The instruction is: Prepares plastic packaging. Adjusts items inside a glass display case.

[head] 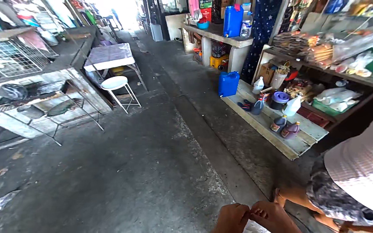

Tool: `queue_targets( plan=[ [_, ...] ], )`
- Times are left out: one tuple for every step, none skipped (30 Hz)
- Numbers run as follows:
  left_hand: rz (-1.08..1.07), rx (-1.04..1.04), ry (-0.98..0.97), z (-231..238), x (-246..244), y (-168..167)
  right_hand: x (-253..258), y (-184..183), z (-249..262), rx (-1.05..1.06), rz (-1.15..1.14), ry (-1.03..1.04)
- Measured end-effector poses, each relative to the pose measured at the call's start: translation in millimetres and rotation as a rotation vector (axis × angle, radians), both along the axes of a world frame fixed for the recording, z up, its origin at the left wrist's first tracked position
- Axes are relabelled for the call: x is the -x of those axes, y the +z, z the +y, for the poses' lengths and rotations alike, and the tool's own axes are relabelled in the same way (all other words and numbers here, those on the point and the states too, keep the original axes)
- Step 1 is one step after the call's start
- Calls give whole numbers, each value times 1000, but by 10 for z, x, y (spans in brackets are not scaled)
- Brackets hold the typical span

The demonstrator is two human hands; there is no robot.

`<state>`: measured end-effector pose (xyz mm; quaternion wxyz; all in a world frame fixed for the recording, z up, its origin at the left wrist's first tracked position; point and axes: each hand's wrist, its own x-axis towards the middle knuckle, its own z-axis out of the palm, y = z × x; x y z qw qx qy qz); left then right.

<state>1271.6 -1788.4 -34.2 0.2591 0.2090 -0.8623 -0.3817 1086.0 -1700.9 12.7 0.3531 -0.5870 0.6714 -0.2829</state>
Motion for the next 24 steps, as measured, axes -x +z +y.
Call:
queue_targets(
  plan=[
    [-7,2,-2,-30,-25,-4,-14,3,-50,-13,14,12],
    [-16,1,4,-54,-42,1,-28,7,-95,-15,35,30],
    [-21,6,10,-77,-53,0,-39,14,-131,-16,58,49],
    [-22,16,16,-100,-56,-8,-44,22,-165,-20,78,72],
    [-24,26,20,-126,-53,-19,-41,12,-195,-11,96,90],
    [-22,35,24,-156,-42,-31,-32,-11,-219,6,106,98],
    [-21,40,30,-185,-24,-34,-19,-35,-240,16,109,98],
    [-14,44,34,-217,3,-33,-9,-48,-265,22,112,90],
    [2,51,35,-252,42,-33,-4,-51,-291,34,113,70],
    [19,57,30,-293,92,-36,2,-55,-320,51,109,41],
    [35,55,24,-336,150,-48,17,-65,-351,65,98,5],
    [51,51,23,-376,215,-62,40,-89,-380,87,85,-36],
    [64,49,29,-420,291,-84,75,-129,-412,120,76,-81],
    [66,41,41,-470,373,-97,124,-177,-452,160,72,-124],
    [55,31,57,-527,462,-96,181,-224,-502,202,78,-165],
    [38,25,73,-595,557,-86,246,-254,-565,228,89,-205],
    [22,28,94,-675,663,-78,323,-267,-642,240,100,-241],
    [9,34,119,-764,782,-75,415,-266,-728,238,102,-274],
    [-1,33,145,-863,911,-71,525,-259,-818,223,90,-314],
    [-11,18,178,-975,1055,-66,658,-256,-916,209,61,-367],
    [-15,-13,213,-1111,1209,-68,818,-267,-1025,196,3,-433],
    [-16,-53,253,-1262,1369,-88,1005,-300,-1136,174,-100,-503],
    [-10,-118,292,-1429,1542,-123,1212,-350,-1252,157,-241,-569],
    [15,-216,327,-1600,1721,-169,1424,-405,-1372,157,-399,-633]
  ],
)
